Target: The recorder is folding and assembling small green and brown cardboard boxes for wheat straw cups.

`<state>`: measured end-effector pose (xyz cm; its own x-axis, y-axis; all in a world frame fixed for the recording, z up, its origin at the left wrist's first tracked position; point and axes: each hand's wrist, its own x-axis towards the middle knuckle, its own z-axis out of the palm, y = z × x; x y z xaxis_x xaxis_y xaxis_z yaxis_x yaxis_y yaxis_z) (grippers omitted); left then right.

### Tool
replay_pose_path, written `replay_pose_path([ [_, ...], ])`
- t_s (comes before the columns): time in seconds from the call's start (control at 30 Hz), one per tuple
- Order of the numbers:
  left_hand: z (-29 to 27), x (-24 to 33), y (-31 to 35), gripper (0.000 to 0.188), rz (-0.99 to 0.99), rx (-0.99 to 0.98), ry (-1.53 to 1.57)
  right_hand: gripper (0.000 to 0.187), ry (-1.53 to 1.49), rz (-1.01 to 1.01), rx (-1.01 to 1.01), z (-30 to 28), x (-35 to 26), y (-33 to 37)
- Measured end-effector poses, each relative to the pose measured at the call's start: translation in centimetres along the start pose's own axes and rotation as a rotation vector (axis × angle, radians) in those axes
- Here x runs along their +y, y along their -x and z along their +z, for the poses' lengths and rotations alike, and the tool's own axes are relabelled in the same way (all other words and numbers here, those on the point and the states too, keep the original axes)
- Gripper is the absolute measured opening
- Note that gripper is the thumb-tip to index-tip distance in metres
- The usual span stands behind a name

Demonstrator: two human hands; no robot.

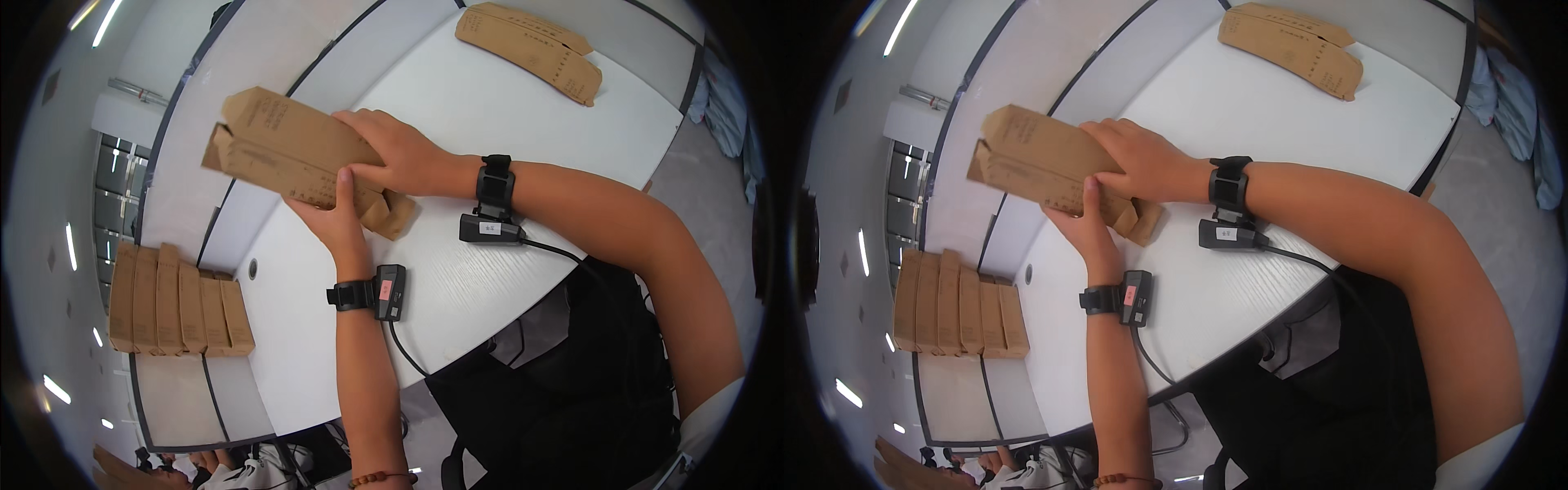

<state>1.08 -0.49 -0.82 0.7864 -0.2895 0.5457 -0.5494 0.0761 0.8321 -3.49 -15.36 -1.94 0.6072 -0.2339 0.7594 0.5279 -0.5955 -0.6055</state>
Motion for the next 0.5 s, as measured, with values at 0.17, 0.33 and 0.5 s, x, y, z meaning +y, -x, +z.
replay_pose_path([
  [0.17,-1.0,-0.3,-0.6,0.078,0.281,0.036,-0.255,0.061,0.115,-0.266,-0.024,0.0,-0.4,-0.6],
  [0.33,0.1,-1.1,-0.2,0.077,0.099,-0.044,-0.280,0.079,0.017,-0.232,-0.153,0.0,-0.5,0.1],
  [0.5,-3.7,-2.7,-1.8,0.067,0.584,0.118,-0.926,0.080,-0.017,-0.272,-0.128,0.4,-0.9,-0.1],
])
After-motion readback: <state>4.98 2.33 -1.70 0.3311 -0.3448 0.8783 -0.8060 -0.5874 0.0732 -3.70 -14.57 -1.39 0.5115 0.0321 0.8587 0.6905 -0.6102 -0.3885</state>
